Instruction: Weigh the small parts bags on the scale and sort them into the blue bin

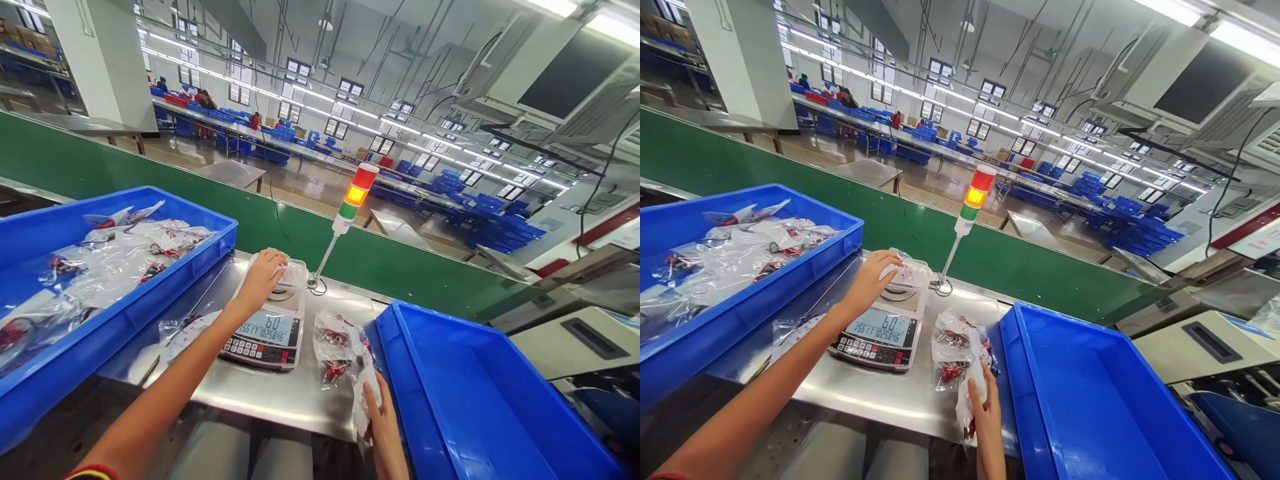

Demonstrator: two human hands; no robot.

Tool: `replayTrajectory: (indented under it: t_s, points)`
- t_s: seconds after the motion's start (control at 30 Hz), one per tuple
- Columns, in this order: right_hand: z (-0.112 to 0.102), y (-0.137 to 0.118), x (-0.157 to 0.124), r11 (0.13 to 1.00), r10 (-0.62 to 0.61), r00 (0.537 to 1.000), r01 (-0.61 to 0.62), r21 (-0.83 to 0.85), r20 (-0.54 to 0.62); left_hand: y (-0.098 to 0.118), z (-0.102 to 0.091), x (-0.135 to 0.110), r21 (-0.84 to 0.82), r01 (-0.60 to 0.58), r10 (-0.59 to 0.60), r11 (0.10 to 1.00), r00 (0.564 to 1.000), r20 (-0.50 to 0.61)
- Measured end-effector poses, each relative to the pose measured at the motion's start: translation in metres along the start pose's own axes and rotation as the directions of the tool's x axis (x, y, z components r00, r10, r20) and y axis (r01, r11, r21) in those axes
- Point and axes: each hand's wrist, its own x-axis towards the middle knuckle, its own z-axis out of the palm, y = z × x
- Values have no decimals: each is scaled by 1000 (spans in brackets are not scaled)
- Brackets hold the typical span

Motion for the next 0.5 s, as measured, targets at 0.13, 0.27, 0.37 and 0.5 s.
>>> replayTrajectory:
  t_s: [0.13, 0.27, 0.37, 0.5]
  points:
    - [-30, 28, -11, 989, 150, 986, -150, 12, -74, -10, 11, 18, 40, 6, -11, 999, 994, 107]
    - [-51, 45, -11, 998, 63, 990, -66, -20, -127, -18, 13, 30, 83, 18, -29, 996, 989, 142]
    - [-59, 51, -9, 999, 39, 992, -43, -28, -116, -22, 12, 35, 112, 25, -42, 993, 986, 159]
    - [-57, 49, -11, 978, -105, 982, 73, -194, -159, -25, 13, 41, 147, 7, -40, 989, 975, 217]
